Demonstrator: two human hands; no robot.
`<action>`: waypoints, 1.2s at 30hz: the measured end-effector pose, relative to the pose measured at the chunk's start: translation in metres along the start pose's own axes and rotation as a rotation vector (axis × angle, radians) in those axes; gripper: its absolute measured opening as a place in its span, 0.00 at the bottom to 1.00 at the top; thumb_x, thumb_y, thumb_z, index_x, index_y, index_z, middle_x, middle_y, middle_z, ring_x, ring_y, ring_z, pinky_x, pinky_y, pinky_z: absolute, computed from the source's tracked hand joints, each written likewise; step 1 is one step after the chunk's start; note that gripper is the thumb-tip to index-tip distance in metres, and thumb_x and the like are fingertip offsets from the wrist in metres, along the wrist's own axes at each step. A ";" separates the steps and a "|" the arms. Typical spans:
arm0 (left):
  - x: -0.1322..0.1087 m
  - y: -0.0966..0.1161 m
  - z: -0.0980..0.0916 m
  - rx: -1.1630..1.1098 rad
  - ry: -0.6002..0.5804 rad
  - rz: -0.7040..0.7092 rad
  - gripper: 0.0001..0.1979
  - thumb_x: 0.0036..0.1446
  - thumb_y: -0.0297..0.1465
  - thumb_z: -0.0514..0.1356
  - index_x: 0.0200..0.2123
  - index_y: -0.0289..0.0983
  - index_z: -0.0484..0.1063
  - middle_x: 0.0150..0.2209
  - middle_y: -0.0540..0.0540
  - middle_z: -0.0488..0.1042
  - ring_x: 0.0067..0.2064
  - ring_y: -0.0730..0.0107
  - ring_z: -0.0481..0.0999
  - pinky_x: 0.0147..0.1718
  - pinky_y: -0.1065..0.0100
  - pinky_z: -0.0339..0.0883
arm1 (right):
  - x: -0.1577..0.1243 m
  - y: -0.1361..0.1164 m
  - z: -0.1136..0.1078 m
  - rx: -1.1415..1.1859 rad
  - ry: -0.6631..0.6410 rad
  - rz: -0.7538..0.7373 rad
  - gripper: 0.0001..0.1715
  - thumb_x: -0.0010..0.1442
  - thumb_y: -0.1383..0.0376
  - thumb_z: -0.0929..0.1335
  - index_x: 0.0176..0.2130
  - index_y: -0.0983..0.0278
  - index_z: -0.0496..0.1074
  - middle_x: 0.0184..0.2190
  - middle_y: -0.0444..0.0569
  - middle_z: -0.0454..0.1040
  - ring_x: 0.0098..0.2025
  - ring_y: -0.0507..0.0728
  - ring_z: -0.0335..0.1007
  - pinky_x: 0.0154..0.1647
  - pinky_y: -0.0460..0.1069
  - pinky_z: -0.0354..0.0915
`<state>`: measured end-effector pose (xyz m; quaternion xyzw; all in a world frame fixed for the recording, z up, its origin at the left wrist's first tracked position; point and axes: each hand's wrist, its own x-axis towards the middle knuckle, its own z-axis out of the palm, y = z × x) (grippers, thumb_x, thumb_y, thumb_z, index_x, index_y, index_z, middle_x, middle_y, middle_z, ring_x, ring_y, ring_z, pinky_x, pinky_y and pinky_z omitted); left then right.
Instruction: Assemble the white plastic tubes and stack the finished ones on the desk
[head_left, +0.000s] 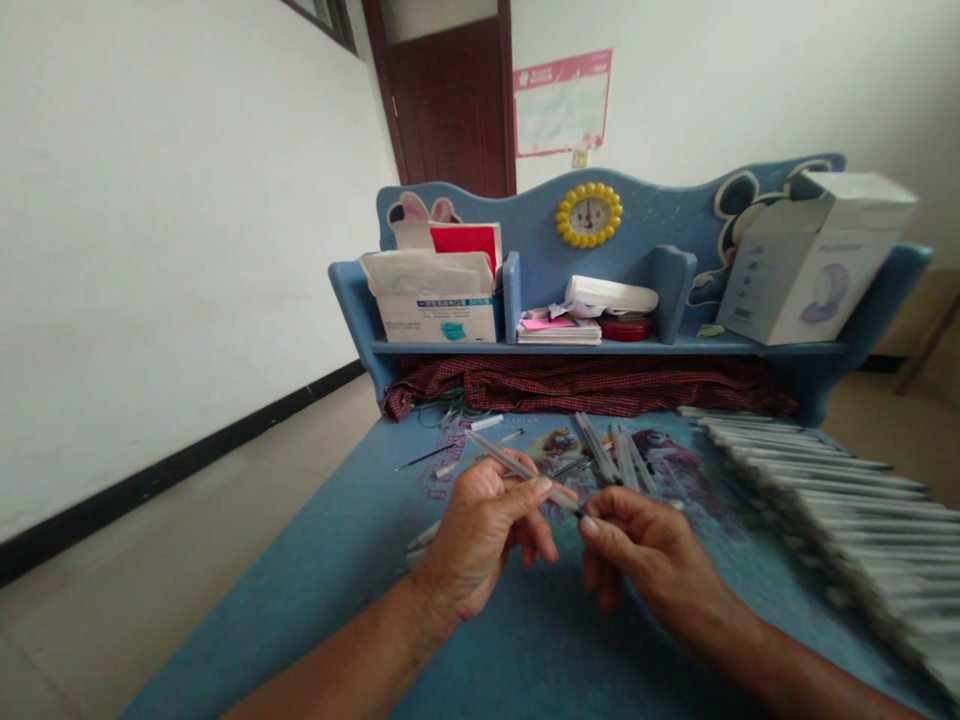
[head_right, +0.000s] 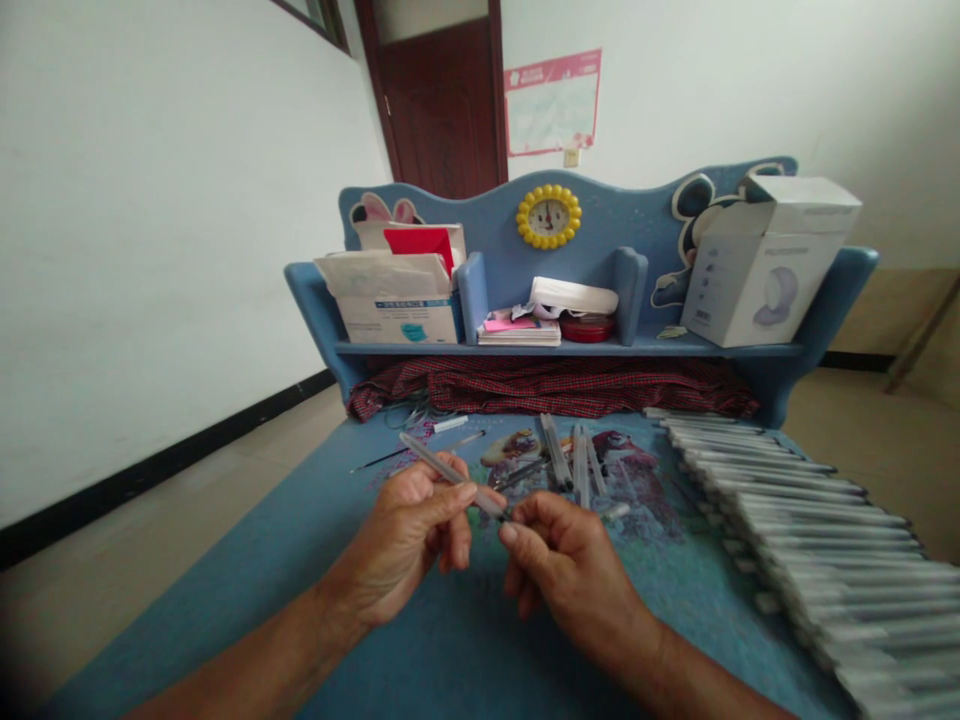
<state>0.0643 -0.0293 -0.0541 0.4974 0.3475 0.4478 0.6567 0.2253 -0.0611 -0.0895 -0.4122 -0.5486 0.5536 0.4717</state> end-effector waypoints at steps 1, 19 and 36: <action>0.000 0.000 0.001 0.001 0.002 -0.006 0.11 0.54 0.30 0.59 0.35 0.37 0.56 0.30 0.43 0.78 0.13 0.80 0.68 0.11 0.81 0.55 | 0.000 0.001 0.000 -0.028 0.009 -0.027 0.20 0.55 0.51 0.67 0.28 0.65 0.65 0.16 0.41 0.68 0.15 0.47 0.62 0.16 0.41 0.59; 0.000 0.003 -0.004 -0.015 -0.175 0.009 0.12 0.53 0.31 0.60 0.35 0.37 0.57 0.32 0.44 0.78 0.17 0.73 0.73 0.13 0.77 0.61 | 0.000 0.005 0.003 0.510 -0.271 0.212 0.19 0.59 0.53 0.63 0.28 0.66 0.64 0.11 0.45 0.70 0.07 0.49 0.58 0.07 0.40 0.54; 0.001 0.010 -0.008 -0.005 -0.161 -0.045 0.08 0.47 0.29 0.64 0.28 0.32 0.67 0.21 0.47 0.75 0.15 0.74 0.71 0.15 0.75 0.64 | -0.005 0.000 0.003 0.457 -0.269 0.236 0.20 0.58 0.51 0.62 0.28 0.66 0.64 0.10 0.45 0.69 0.06 0.49 0.56 0.06 0.40 0.50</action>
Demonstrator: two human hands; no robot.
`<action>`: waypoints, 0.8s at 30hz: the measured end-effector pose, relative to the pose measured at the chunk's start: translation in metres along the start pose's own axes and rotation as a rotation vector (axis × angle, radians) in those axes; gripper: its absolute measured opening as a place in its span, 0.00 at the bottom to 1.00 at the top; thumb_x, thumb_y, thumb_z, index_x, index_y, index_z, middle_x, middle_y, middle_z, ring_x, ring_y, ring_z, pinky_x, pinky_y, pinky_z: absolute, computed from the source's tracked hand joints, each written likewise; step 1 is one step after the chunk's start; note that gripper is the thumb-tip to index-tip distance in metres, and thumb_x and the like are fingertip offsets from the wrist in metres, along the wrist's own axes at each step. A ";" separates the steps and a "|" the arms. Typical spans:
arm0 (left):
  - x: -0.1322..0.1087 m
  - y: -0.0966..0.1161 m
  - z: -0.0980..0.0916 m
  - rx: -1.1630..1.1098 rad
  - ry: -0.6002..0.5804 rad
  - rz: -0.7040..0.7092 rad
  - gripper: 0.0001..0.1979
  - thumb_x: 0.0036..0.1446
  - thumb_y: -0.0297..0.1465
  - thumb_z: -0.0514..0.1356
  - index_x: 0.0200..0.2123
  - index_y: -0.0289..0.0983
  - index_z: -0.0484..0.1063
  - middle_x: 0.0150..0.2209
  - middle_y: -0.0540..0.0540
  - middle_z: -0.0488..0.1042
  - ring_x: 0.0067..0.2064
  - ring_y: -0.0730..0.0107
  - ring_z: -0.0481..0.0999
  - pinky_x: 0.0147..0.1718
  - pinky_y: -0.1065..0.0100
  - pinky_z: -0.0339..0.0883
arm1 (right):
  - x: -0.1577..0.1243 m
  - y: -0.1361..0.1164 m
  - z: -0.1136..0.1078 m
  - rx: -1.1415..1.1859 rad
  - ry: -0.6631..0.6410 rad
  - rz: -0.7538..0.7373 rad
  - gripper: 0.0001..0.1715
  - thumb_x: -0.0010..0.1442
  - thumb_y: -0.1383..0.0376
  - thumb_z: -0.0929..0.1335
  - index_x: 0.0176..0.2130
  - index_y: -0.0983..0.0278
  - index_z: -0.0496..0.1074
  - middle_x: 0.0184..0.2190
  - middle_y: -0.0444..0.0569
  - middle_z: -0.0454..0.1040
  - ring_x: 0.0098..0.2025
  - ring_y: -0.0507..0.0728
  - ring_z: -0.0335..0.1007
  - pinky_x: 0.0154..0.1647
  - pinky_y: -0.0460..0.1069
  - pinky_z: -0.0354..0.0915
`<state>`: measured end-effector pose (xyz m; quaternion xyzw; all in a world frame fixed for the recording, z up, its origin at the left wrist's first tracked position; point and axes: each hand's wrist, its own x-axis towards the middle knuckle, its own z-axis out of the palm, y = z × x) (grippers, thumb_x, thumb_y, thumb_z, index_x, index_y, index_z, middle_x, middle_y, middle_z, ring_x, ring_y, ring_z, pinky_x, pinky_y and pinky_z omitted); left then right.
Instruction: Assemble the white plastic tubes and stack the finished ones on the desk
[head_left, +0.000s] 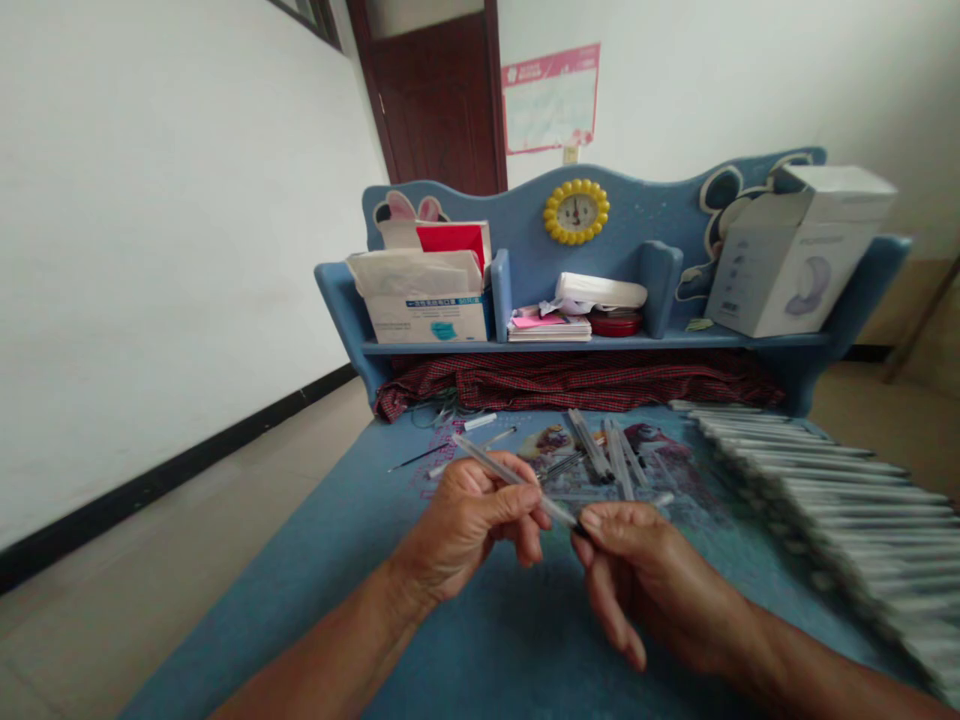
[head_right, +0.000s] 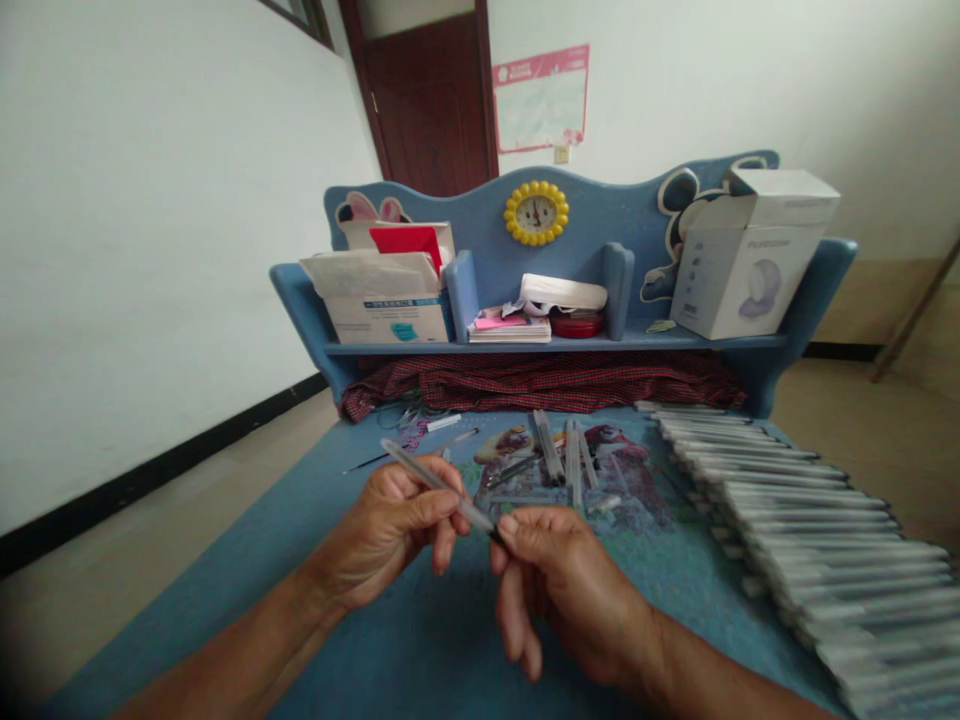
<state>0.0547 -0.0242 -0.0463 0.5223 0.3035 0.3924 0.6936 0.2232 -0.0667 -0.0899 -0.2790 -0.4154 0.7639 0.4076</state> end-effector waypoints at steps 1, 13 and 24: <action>0.000 0.000 0.000 0.004 -0.006 0.005 0.07 0.47 0.28 0.64 0.28 0.32 0.68 0.21 0.46 0.75 0.16 0.74 0.71 0.16 0.75 0.65 | 0.000 -0.001 0.000 -0.004 -0.004 0.006 0.20 0.59 0.51 0.62 0.28 0.65 0.64 0.10 0.45 0.69 0.06 0.49 0.56 0.06 0.40 0.50; 0.002 -0.004 0.005 0.009 0.112 0.026 0.09 0.48 0.30 0.64 0.28 0.33 0.65 0.20 0.49 0.73 0.14 0.75 0.69 0.14 0.75 0.63 | -0.004 -0.005 -0.009 -0.812 0.243 -0.381 0.18 0.62 0.54 0.61 0.29 0.64 0.67 0.20 0.42 0.66 0.21 0.49 0.63 0.23 0.44 0.60; -0.001 -0.002 0.002 0.031 -0.015 0.067 0.06 0.49 0.27 0.62 0.30 0.32 0.68 0.22 0.45 0.76 0.18 0.71 0.74 0.18 0.73 0.67 | 0.001 -0.005 -0.004 -0.073 0.055 0.007 0.21 0.58 0.50 0.61 0.27 0.65 0.64 0.09 0.43 0.67 0.07 0.49 0.55 0.07 0.41 0.50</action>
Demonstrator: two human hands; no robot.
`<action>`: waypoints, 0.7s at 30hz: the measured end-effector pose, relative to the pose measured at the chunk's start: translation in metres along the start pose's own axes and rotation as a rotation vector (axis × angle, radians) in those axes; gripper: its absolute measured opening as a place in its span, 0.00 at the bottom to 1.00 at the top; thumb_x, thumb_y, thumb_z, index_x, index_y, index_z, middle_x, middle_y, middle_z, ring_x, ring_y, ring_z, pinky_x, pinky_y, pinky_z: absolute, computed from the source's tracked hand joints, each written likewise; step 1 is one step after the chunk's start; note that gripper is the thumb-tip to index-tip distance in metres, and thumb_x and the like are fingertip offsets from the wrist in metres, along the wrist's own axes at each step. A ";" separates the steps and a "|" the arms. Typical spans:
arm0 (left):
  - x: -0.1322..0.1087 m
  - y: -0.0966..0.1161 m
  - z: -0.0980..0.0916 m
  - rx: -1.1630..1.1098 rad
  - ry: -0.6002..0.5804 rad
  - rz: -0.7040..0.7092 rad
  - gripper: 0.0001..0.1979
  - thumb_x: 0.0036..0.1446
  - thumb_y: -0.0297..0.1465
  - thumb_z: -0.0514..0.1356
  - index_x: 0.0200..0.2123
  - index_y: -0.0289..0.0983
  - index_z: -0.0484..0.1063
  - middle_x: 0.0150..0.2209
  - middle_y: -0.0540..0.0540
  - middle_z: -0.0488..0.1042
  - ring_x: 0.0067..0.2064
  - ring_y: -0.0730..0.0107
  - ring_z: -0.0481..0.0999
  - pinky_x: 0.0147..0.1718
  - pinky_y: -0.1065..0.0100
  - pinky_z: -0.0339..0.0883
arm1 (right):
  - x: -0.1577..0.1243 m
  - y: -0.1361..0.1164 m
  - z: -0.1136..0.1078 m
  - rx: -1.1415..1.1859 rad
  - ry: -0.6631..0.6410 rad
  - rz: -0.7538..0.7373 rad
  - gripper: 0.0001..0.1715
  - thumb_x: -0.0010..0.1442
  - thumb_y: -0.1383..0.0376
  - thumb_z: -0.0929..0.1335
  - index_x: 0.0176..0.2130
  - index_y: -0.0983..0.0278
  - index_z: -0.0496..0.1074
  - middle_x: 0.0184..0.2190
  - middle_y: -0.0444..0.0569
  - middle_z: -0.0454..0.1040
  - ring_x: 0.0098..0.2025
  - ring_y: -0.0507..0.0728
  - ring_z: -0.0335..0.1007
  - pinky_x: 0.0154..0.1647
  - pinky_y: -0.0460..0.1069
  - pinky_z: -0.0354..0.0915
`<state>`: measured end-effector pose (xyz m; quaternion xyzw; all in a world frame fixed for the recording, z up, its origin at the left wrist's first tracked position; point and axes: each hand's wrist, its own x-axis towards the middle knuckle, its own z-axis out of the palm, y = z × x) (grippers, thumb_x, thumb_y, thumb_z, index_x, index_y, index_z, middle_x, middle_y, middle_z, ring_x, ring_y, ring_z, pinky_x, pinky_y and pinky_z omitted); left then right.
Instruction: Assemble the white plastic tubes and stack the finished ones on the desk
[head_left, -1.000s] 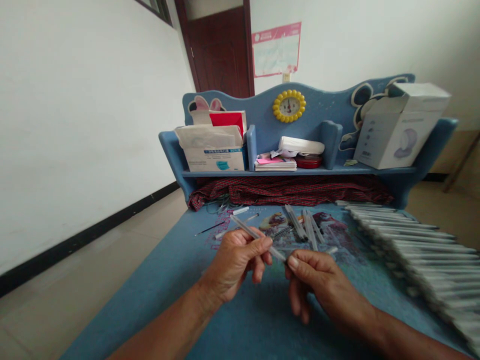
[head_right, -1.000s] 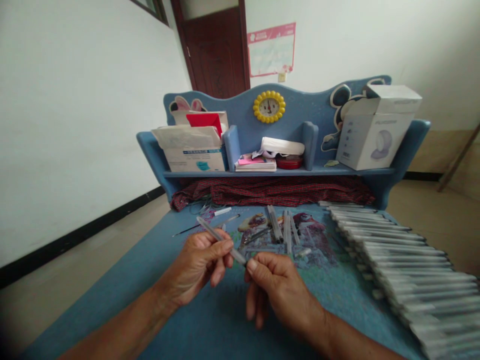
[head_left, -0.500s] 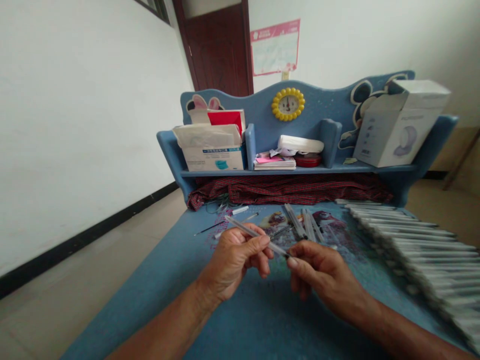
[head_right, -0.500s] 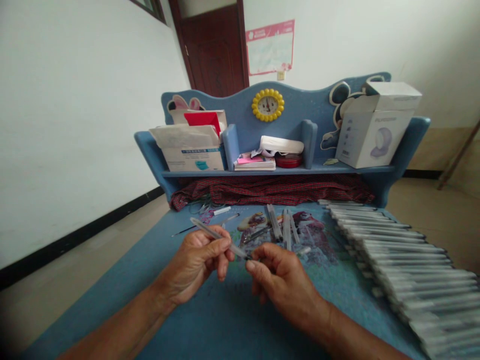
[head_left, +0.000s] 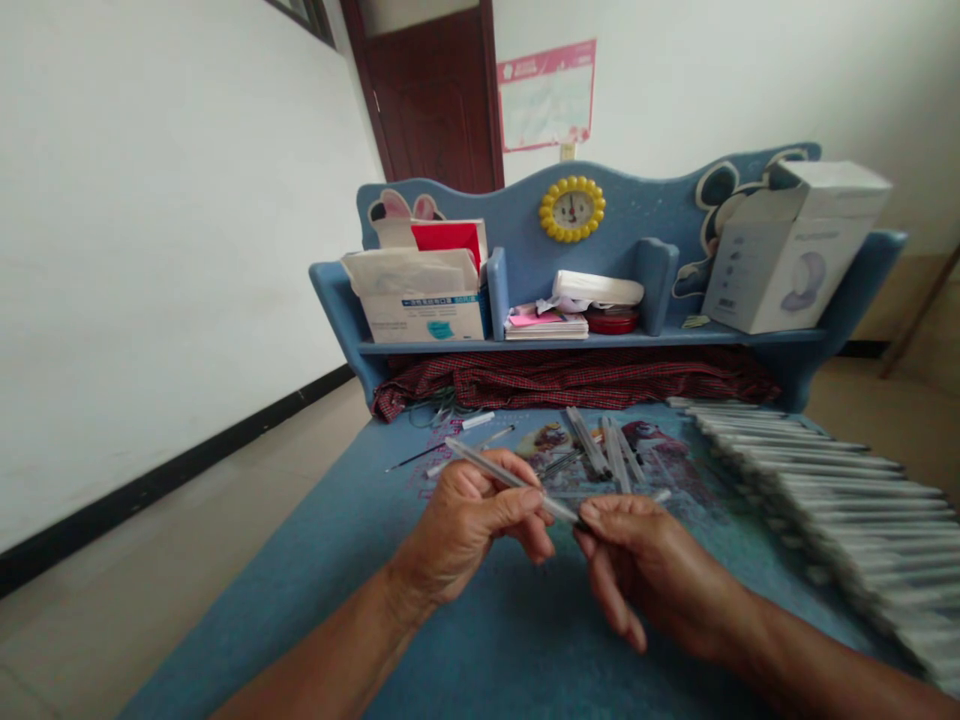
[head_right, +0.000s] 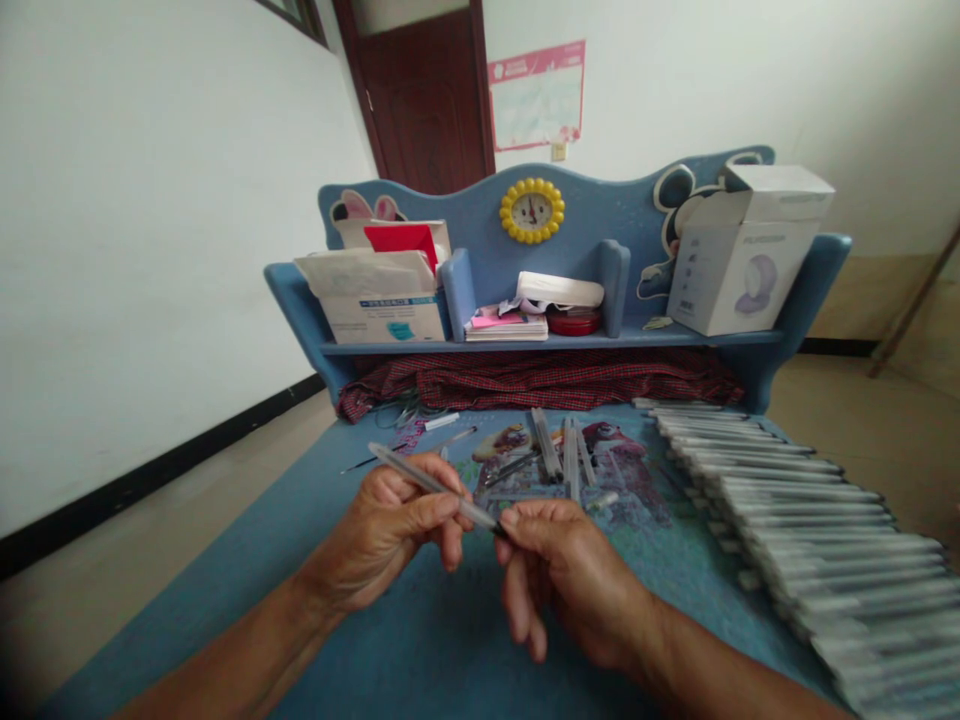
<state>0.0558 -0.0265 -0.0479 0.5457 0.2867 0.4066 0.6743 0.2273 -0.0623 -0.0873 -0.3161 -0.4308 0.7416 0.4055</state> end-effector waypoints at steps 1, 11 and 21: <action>0.000 0.000 0.000 -0.009 0.007 0.002 0.06 0.50 0.27 0.62 0.29 0.32 0.67 0.22 0.46 0.76 0.18 0.71 0.73 0.18 0.73 0.67 | -0.001 -0.001 -0.001 -0.049 0.008 -0.028 0.22 0.59 0.50 0.61 0.28 0.65 0.64 0.10 0.43 0.68 0.08 0.48 0.56 0.08 0.41 0.51; 0.000 -0.001 0.006 -0.033 0.048 -0.012 0.07 0.50 0.28 0.62 0.29 0.33 0.65 0.21 0.48 0.74 0.17 0.73 0.72 0.17 0.73 0.67 | -0.008 0.000 -0.004 -0.677 0.153 -0.339 0.22 0.62 0.53 0.61 0.24 0.65 0.67 0.18 0.43 0.68 0.21 0.49 0.64 0.22 0.44 0.61; -0.001 0.003 -0.002 0.001 -0.079 0.007 0.03 0.50 0.25 0.62 0.30 0.32 0.69 0.25 0.43 0.77 0.22 0.70 0.76 0.22 0.72 0.69 | -0.003 0.002 0.001 0.112 -0.150 0.020 0.21 0.58 0.51 0.62 0.26 0.65 0.65 0.11 0.46 0.70 0.07 0.49 0.58 0.07 0.41 0.52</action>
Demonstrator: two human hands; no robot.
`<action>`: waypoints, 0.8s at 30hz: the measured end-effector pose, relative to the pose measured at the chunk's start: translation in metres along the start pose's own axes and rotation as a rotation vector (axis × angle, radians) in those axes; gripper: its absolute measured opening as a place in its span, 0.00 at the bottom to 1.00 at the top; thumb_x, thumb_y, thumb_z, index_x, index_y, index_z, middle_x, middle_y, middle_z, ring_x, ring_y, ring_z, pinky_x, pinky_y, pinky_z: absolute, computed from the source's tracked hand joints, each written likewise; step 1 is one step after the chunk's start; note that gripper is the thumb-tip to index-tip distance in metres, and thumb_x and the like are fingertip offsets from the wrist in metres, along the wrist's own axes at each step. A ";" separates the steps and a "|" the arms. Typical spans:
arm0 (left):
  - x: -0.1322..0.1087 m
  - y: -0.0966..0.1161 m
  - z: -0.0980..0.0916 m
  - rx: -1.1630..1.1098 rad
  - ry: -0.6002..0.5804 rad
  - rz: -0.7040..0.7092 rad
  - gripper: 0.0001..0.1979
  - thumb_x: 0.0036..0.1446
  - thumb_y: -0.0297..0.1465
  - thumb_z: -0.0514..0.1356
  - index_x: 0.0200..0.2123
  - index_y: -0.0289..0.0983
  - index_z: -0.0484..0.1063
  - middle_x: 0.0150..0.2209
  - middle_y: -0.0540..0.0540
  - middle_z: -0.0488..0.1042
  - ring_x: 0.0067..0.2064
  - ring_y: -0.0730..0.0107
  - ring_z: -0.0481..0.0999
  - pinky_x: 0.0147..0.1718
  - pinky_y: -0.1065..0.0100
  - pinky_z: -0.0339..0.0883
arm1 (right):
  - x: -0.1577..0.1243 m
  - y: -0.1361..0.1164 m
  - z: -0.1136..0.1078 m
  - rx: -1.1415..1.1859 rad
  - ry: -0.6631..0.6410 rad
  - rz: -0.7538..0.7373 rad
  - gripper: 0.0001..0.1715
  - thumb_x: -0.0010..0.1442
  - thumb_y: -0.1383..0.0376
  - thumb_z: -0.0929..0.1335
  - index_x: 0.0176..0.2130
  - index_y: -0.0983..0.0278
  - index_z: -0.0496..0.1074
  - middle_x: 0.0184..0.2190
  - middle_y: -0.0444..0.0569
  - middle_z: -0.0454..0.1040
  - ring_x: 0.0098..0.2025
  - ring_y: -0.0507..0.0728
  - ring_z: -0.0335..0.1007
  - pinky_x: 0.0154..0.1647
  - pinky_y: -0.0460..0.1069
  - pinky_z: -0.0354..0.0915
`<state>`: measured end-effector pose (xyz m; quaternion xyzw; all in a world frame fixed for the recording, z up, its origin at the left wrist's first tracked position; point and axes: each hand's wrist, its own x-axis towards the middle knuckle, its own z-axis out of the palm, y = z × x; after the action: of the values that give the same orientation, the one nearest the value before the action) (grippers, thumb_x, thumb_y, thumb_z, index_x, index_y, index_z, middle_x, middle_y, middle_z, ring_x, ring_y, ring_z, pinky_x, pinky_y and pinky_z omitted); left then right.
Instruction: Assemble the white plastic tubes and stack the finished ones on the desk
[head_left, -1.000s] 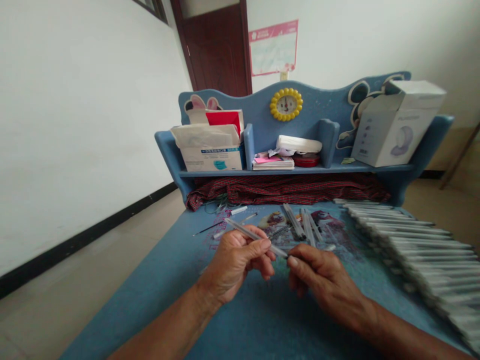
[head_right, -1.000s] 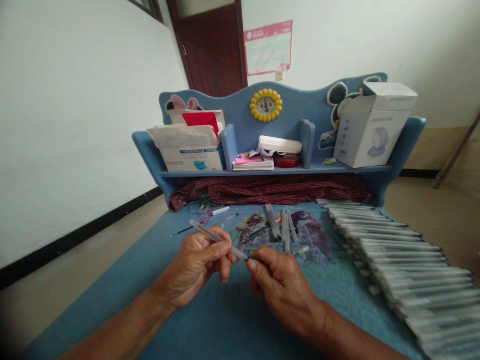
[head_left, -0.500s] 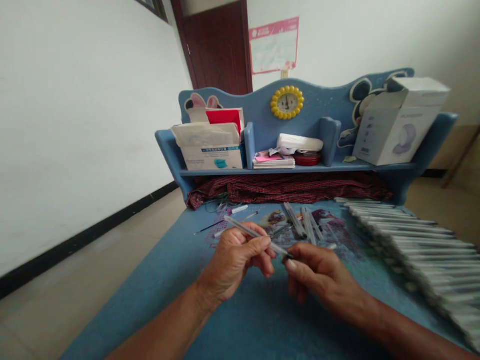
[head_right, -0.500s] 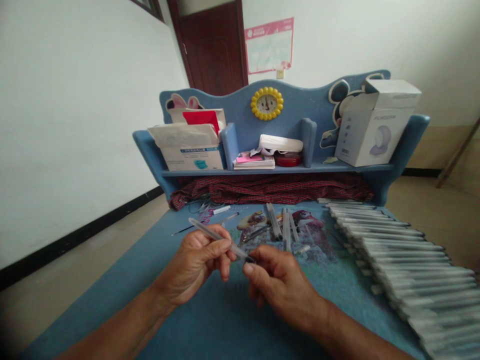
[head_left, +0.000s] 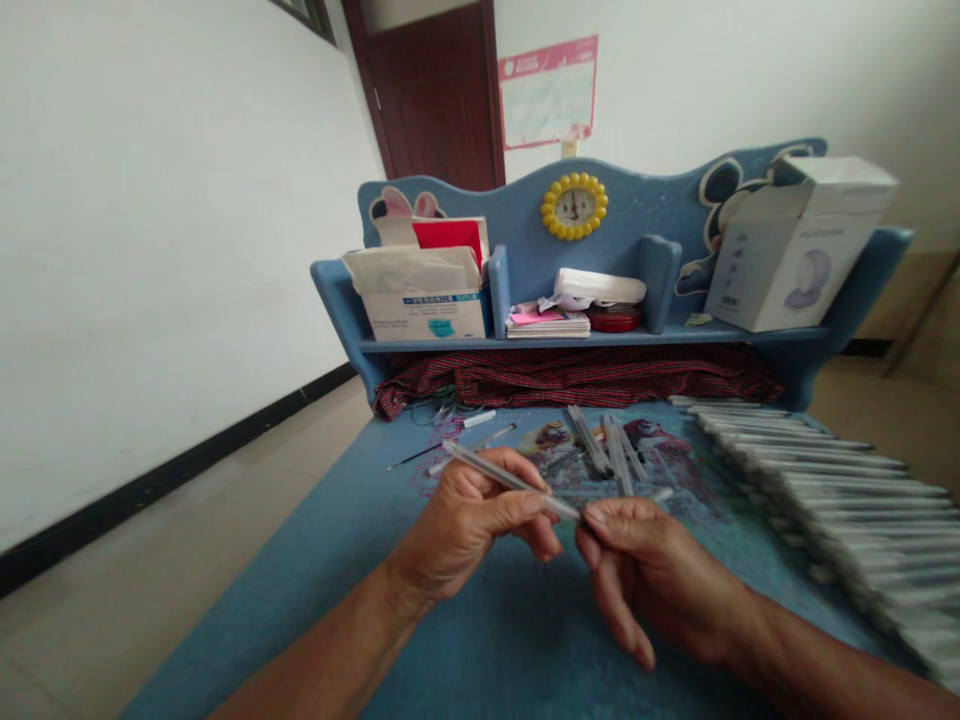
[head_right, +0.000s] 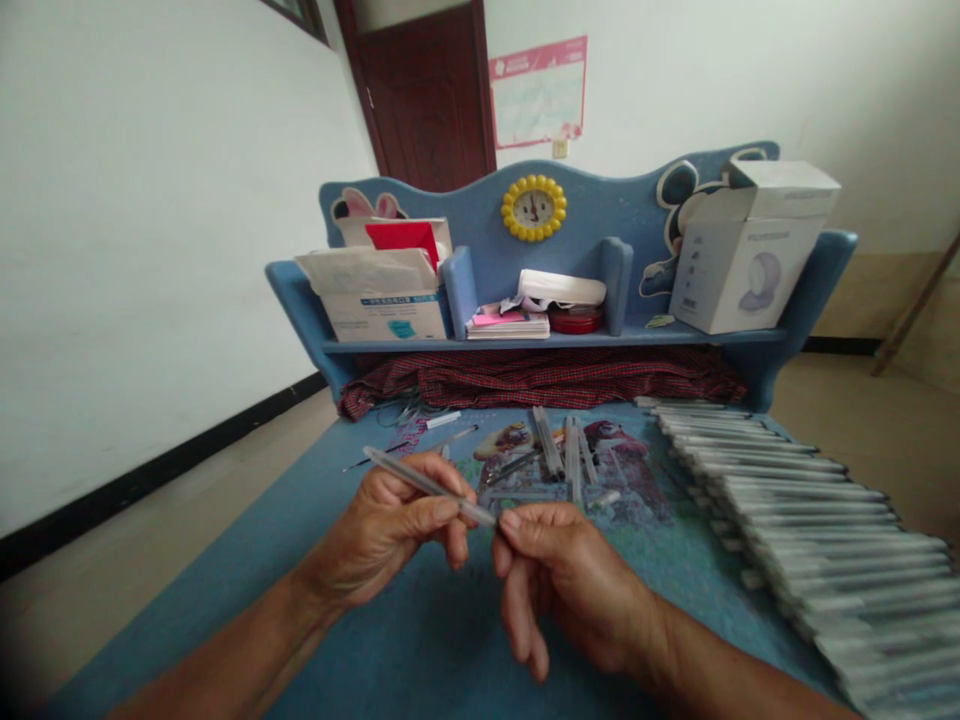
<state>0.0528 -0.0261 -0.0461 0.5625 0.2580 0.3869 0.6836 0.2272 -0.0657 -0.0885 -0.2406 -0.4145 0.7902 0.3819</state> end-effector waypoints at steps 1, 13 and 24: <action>0.000 0.001 0.000 -0.005 0.000 0.001 0.03 0.50 0.24 0.62 0.29 0.32 0.69 0.25 0.44 0.77 0.22 0.70 0.75 0.22 0.72 0.69 | 0.000 -0.001 0.000 -0.029 0.008 -0.006 0.22 0.59 0.50 0.61 0.27 0.65 0.65 0.11 0.45 0.70 0.07 0.49 0.58 0.07 0.41 0.52; 0.001 -0.005 0.002 -0.037 0.019 0.009 0.04 0.51 0.24 0.61 0.31 0.32 0.68 0.22 0.45 0.77 0.21 0.70 0.75 0.22 0.71 0.69 | -0.005 -0.003 -0.008 -0.687 0.254 -0.278 0.21 0.60 0.53 0.63 0.25 0.65 0.67 0.16 0.43 0.68 0.18 0.48 0.63 0.20 0.42 0.59; 0.002 -0.003 0.003 -0.028 0.044 0.020 0.03 0.51 0.24 0.61 0.31 0.32 0.68 0.21 0.46 0.77 0.22 0.71 0.75 0.23 0.72 0.70 | -0.005 -0.007 -0.008 -0.704 0.232 -0.258 0.18 0.59 0.53 0.64 0.28 0.65 0.66 0.19 0.42 0.67 0.19 0.48 0.63 0.19 0.42 0.60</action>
<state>0.0568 -0.0265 -0.0482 0.5468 0.2618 0.4097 0.6817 0.2386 -0.0634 -0.0863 -0.3907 -0.6409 0.5129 0.4166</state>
